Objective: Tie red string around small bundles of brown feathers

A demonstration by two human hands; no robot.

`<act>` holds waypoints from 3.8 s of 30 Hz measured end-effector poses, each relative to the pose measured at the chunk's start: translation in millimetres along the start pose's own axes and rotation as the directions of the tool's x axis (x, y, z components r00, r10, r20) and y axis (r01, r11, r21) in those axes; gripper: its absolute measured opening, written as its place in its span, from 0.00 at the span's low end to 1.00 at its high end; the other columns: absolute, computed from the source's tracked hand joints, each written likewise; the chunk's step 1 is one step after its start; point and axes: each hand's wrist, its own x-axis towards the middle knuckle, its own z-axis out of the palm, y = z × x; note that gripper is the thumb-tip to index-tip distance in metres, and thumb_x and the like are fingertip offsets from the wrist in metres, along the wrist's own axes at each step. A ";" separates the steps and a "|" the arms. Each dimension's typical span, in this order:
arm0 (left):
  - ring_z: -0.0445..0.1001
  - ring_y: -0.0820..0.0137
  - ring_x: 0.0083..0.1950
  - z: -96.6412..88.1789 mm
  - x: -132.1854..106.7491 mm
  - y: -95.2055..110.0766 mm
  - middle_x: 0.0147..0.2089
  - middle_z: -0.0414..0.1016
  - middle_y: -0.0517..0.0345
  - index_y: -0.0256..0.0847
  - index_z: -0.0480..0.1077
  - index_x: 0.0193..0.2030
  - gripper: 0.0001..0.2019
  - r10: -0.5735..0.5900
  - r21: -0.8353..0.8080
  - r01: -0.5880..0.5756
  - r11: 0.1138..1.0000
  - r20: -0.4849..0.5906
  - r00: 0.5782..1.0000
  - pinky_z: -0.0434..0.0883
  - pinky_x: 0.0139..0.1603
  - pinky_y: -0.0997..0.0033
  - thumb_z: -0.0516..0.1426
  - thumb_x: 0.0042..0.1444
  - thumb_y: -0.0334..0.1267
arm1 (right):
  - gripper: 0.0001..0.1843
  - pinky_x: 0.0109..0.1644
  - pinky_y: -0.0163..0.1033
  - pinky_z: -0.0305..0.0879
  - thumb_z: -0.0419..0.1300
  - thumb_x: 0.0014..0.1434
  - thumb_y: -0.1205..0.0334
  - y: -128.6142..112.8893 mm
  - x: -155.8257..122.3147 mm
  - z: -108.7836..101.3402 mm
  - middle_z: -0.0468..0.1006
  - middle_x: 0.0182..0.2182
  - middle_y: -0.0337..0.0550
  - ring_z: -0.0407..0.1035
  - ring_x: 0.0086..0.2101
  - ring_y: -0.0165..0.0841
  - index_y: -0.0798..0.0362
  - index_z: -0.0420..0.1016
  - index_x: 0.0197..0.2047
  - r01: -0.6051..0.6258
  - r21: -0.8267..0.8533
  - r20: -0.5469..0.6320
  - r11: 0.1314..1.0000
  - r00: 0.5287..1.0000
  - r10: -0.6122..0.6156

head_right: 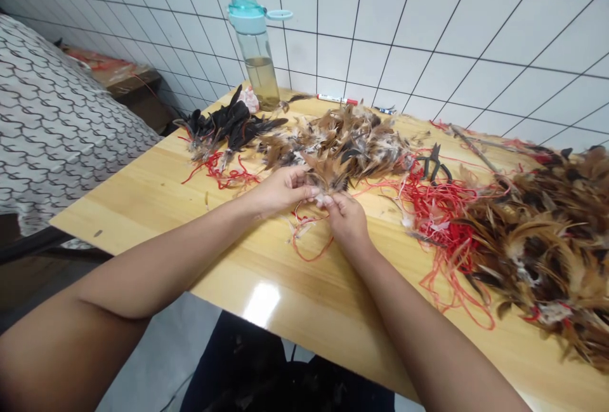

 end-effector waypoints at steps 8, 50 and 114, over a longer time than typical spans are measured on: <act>0.72 0.75 0.30 2.1 1.7 -6.7 0.28 0.73 0.63 0.36 0.68 0.36 0.07 0.108 0.095 -0.103 0.990 -0.042 0.993 0.68 0.37 0.74 0.61 0.50 0.33 | 0.15 0.44 0.42 0.66 0.55 0.58 0.56 -0.8 1.5 -0.4 0.80 0.29 0.44 0.73 0.35 0.37 0.51 0.78 0.26 -0.044 0.046 0.071 0.998 0.997 0.040; 0.69 0.74 0.30 7.7 -2.5 -1.0 0.29 0.75 0.57 0.32 0.73 0.30 0.11 -0.024 0.179 0.061 0.982 -0.200 0.980 0.65 0.33 0.73 0.64 0.47 0.39 | 0.14 0.41 0.41 0.64 0.50 0.63 0.58 -7.6 -7.4 5.5 0.74 0.29 0.45 0.69 0.35 0.37 0.49 0.72 0.30 0.108 -0.189 0.013 0.976 0.994 -0.108; 0.64 0.79 0.25 -21.9 0.5 8.7 0.27 0.71 0.60 0.36 0.66 0.31 0.10 -0.112 0.055 0.121 0.991 -0.148 0.983 0.59 0.27 0.76 0.62 0.50 0.38 | 0.21 0.26 0.36 0.45 0.63 0.52 0.41 -8.0 2.5 -9.2 0.56 0.18 0.31 0.50 0.21 0.26 0.52 0.69 0.27 -0.233 0.536 -0.068 0.811 0.946 0.316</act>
